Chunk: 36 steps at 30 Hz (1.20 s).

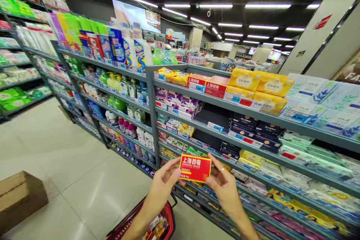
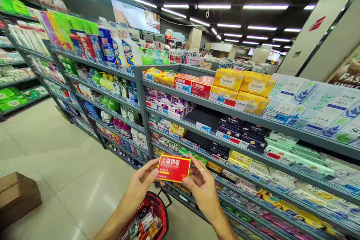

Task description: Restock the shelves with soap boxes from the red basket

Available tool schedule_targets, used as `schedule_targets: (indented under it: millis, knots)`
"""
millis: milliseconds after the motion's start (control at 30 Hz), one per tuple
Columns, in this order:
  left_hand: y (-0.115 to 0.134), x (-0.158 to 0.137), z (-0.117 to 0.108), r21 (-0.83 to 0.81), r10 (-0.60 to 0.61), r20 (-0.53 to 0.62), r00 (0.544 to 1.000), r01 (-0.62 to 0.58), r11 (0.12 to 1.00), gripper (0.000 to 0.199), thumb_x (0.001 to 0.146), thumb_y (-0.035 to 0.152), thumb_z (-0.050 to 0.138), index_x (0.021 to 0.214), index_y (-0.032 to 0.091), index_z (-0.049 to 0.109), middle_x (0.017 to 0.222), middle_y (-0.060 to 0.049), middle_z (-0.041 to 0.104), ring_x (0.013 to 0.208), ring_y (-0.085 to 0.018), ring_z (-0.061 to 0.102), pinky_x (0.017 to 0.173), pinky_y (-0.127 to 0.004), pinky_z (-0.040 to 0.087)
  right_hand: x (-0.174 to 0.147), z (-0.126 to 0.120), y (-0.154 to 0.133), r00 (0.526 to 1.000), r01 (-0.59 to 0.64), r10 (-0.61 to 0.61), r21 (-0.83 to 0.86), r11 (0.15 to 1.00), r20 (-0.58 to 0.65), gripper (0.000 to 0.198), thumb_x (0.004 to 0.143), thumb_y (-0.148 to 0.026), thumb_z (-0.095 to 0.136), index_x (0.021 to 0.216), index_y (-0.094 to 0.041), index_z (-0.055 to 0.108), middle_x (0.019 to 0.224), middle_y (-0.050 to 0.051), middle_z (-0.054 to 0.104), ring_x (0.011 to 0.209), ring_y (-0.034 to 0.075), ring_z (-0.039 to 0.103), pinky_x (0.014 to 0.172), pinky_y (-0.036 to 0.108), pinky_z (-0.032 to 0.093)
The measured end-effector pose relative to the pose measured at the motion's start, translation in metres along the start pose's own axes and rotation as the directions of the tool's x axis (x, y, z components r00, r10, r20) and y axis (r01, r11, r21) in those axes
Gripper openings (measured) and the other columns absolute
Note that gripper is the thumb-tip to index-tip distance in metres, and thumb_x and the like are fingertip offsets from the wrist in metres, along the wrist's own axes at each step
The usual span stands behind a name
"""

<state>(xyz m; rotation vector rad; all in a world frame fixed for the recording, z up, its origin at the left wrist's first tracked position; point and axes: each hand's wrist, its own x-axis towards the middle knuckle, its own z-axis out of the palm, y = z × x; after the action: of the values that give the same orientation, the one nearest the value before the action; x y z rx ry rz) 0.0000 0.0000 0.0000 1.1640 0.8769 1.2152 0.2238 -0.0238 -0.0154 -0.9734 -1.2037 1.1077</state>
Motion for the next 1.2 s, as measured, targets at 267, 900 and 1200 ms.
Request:
schedule_targets:
  millis: [267,900,1200]
  knots:
    - [0.035,0.060,0.044,-0.084,0.085,0.064,0.994,-0.080,0.993,0.063,0.088,0.052,0.078,0.139,0.016,0.067,0.119,-0.014,0.079,0.090,-0.024,0.077,0.081,-0.032,0.063,0.056,-0.030,-0.058,0.993,0.118,-0.117,0.101,0.988,-0.017,0.070,0.082,-0.046,0.087,0.146,-0.036,0.062,0.129,0.006,0.070,0.102,0.020,0.067,0.086,0.034,0.064]
    - [0.105,0.169,-0.035,-0.045,0.294,0.394,0.871,-0.301,0.953,0.056,0.090,0.039,0.078,0.143,0.027,0.065,0.124,-0.010,0.070,0.102,-0.021,0.069,0.085,-0.030,0.065,0.113,0.047,-0.121,0.929,0.223,-0.356,-0.615,0.757,-0.101,0.049,0.090,-0.043,0.078,0.136,-0.032,0.064,0.120,0.005,0.076,0.100,0.021,0.072,0.091,0.039,0.064]
    - [0.191,0.241,0.012,0.023,0.541,0.580,0.608,-0.677,0.736,0.054,0.089,0.031,0.075,0.140,0.023,0.059,0.119,-0.008,0.067,0.098,-0.020,0.072,0.083,-0.035,0.067,0.165,0.022,-0.226,0.891,0.319,-0.453,-0.742,0.589,0.024,0.048,0.085,-0.043,0.081,0.126,-0.026,0.065,0.123,0.008,0.072,0.098,0.024,0.074,0.089,0.046,0.066]
